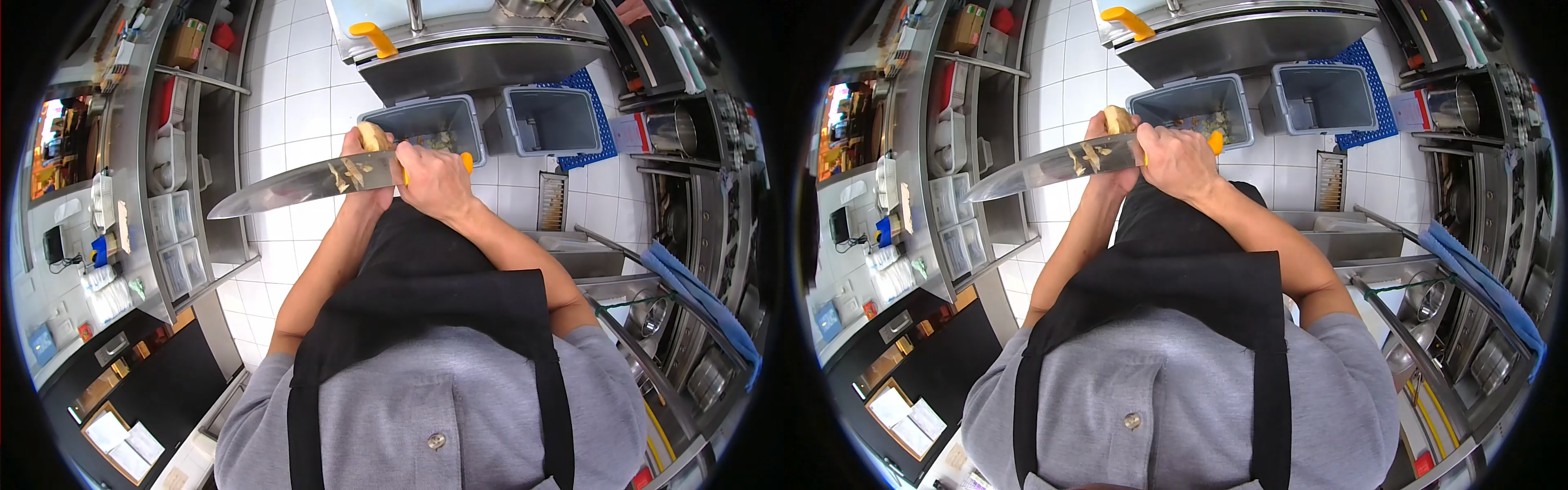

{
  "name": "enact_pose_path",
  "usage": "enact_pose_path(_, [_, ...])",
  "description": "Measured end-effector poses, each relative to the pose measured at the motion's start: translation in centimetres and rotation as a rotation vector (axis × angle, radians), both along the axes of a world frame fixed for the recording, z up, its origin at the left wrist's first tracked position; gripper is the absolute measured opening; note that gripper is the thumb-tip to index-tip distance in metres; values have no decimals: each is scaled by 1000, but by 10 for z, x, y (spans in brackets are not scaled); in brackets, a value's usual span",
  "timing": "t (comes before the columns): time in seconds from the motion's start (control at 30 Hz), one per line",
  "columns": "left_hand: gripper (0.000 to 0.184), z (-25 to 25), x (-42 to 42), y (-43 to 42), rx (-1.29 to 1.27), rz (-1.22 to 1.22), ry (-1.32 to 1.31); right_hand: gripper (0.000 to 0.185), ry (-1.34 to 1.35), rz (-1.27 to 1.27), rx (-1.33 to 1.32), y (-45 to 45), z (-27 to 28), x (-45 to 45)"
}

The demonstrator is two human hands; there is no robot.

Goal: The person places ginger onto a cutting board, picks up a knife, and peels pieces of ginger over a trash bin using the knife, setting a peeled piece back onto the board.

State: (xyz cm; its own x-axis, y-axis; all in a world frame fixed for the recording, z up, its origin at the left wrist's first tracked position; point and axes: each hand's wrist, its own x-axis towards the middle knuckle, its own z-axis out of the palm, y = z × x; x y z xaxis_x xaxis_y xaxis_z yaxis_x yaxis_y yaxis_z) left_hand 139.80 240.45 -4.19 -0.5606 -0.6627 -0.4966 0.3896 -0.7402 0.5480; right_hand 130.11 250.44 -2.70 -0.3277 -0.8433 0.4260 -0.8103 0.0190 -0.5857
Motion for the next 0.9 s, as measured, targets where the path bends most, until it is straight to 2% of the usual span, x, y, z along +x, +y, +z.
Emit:
enact_pose_path(0.1, [37,-6,4,0,-1,-36,97,18,-11,0,-23,1,-1,-3])
enact_pose_path(0.2, [29,-5,-1,2,-135,114,-18,18,-52,-27,33,4,-5,-9])
enact_pose_path(0.27, [29,-4,0,1,-165,128,-26,17,-28,-75,178,5,-7,-12])
enact_pose_path(0.43, [30,0,1,-2,-188,112,55,17,-52,-42,100,1,-6,-8])
enact_pose_path(0.53, [27,9,-3,-1,-140,193,-7,17,-66,-85,171,0,-10,-17])
enact_pose_path(0.6, [28,10,0,-4,-237,139,-139,16,-106,-181,322,1,-20,-28])
enact_pose_path(0.7, [30,17,-6,1,-308,145,-200,17,-111,-192,324,5,-29,-26])
enact_pose_path(0.77, [32,-1,0,-1,-355,71,-203,19,-111,-155,258,3,-10,-13])
enact_pose_path(0.83, [35,1,-7,5,-244,159,-95,17,-73,-43,99,-2,1,-6])
enact_pose_path(0.9, [36,-9,-2,0,-260,79,-43,18,-40,-4,30,-5,-2,-6])
